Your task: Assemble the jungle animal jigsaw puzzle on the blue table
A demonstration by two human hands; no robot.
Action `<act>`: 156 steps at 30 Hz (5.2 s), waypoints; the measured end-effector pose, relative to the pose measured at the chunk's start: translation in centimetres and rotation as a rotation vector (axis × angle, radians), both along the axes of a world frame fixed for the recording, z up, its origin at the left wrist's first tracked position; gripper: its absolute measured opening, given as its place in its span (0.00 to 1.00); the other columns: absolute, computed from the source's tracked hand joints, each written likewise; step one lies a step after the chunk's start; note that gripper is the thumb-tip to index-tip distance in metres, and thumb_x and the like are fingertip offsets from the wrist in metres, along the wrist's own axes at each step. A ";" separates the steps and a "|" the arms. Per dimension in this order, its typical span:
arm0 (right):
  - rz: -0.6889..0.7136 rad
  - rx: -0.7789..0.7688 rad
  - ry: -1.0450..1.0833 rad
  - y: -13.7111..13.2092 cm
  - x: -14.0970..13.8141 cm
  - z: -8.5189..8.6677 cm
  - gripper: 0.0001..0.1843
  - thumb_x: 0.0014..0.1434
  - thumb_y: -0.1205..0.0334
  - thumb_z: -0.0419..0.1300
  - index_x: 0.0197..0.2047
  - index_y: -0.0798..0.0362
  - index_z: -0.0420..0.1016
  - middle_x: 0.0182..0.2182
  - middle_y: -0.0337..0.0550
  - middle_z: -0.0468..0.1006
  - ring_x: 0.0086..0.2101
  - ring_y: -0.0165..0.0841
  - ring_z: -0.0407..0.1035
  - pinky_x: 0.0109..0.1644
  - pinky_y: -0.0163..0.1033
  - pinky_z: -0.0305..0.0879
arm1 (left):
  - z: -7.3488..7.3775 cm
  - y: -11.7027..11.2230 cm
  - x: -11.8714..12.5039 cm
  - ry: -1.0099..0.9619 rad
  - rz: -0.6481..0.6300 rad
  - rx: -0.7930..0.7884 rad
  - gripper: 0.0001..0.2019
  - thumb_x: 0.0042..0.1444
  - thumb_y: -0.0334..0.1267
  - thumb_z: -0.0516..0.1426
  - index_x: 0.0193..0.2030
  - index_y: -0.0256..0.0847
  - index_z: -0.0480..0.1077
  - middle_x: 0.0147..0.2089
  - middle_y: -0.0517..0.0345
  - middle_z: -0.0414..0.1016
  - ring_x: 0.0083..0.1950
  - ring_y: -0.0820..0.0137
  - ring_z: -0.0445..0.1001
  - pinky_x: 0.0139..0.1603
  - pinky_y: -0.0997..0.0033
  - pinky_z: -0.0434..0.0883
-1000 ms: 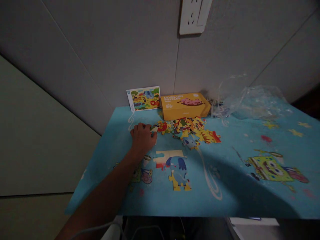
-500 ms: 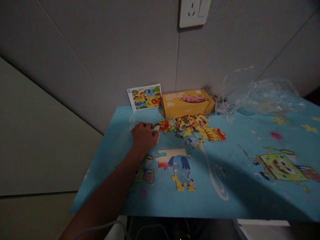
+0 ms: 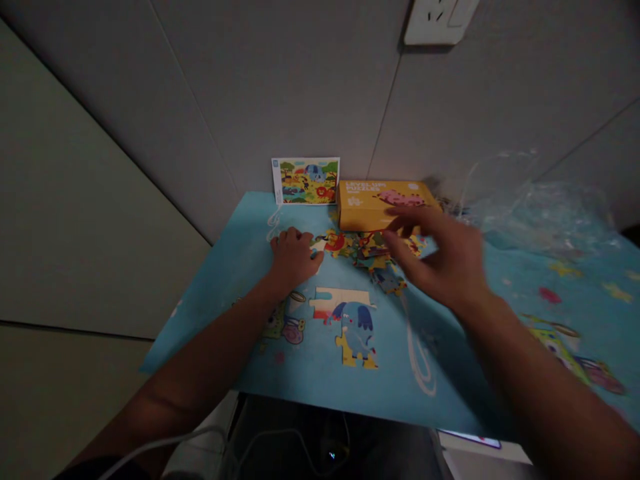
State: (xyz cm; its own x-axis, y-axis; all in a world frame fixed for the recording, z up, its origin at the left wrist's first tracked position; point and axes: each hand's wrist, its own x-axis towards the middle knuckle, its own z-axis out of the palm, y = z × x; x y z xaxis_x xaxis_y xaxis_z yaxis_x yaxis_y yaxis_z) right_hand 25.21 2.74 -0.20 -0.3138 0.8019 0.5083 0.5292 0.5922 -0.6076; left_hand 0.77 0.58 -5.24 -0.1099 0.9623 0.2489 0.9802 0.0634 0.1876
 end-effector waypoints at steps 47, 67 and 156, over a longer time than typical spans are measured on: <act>0.228 0.006 -0.283 -0.8 -1.7 -4.7 0.17 0.61 0.65 0.59 0.52 0.55 0.78 0.38 0.49 0.82 0.40 0.41 0.69 0.45 0.48 0.68 | -0.9 1.3 -1.3 -0.123 -0.110 0.031 0.23 0.50 0.47 0.66 0.52 0.43 0.75 0.49 0.46 0.72 0.53 0.51 0.70 0.53 0.50 0.68; 0.337 0.047 -0.128 -0.8 -2.3 -5.1 0.17 0.64 0.63 0.56 0.55 0.53 0.77 0.46 0.50 0.82 0.45 0.40 0.72 0.52 0.51 0.66 | -0.6 0.7 -0.3 -0.257 -0.681 0.082 0.18 0.59 0.36 0.58 0.56 0.38 0.71 0.49 0.48 0.77 0.52 0.59 0.72 0.56 0.55 0.65; -0.581 -0.115 -0.370 2.3 1.2 -4.6 0.20 0.56 0.53 0.59 0.47 0.53 0.81 0.47 0.56 0.78 0.48 0.51 0.67 0.50 0.51 0.58 | -1.9 1.8 -0.7 -0.166 -0.259 0.264 0.09 0.57 0.35 0.57 0.42 0.39 0.78 0.41 0.49 0.76 0.48 0.59 0.71 0.57 0.54 0.63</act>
State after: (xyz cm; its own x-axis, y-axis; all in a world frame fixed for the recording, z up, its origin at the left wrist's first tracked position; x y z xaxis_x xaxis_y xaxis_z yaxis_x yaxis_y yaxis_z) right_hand 26.45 5.05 -4.85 0.0466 0.9347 0.3523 0.9250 0.0927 -0.3684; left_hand 0.09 2.37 -7.13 0.0680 0.8686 0.4908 0.9123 -0.2533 0.3218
